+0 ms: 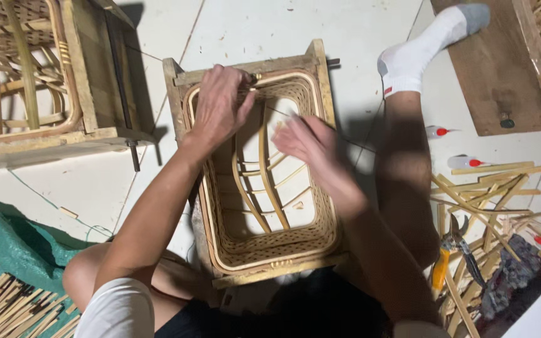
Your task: The person sits on the floor and assembles a rectangular woven basket. They apply glue to the frame, insert a curved bamboo strip, and use a hammer to secure it. The person then weaves a long bamboo strip around the basket's rim and trims the excess with pliers.
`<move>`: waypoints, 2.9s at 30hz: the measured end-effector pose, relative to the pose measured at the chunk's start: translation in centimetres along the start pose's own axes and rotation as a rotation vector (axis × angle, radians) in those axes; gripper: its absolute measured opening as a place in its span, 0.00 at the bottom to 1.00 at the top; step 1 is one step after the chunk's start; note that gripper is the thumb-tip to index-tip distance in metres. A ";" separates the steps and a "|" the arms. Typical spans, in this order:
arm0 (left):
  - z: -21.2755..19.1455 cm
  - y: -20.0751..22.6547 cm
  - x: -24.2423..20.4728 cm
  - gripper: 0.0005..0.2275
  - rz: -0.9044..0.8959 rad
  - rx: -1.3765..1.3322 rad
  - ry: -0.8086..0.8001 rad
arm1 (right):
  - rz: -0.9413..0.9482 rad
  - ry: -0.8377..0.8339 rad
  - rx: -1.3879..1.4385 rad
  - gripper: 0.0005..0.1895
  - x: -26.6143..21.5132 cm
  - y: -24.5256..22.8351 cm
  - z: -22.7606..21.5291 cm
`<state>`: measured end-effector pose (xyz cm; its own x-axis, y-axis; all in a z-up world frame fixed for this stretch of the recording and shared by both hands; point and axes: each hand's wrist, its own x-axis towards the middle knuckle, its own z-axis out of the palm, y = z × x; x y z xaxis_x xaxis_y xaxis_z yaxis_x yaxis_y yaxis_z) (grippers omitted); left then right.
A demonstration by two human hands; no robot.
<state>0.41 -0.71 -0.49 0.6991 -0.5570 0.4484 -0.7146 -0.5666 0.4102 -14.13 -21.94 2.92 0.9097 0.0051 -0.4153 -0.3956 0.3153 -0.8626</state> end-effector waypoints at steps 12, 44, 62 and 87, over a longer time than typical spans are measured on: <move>-0.9 0.7 0.1 0.12 0.021 0.097 -0.061 | -0.033 0.221 0.410 0.13 11.4 3.1 6.1; -2.3 0.7 2.3 0.09 0.152 0.017 -0.140 | 0.075 0.188 0.073 0.17 12.1 1.9 2.9; -0.5 -0.9 1.4 0.18 0.052 0.023 -0.329 | -0.020 0.285 -0.874 0.25 9.8 -5.4 -4.5; 3.1 -4.3 -4.0 0.08 0.066 -0.193 -0.308 | 0.140 0.965 -0.695 0.14 -43.0 18.3 -19.1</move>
<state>0.79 2.10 -6.54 0.6050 -0.7619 0.2312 -0.7298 -0.4144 0.5437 -62.90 -34.53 -0.54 0.5005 -0.8092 -0.3078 -0.7378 -0.2126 -0.6407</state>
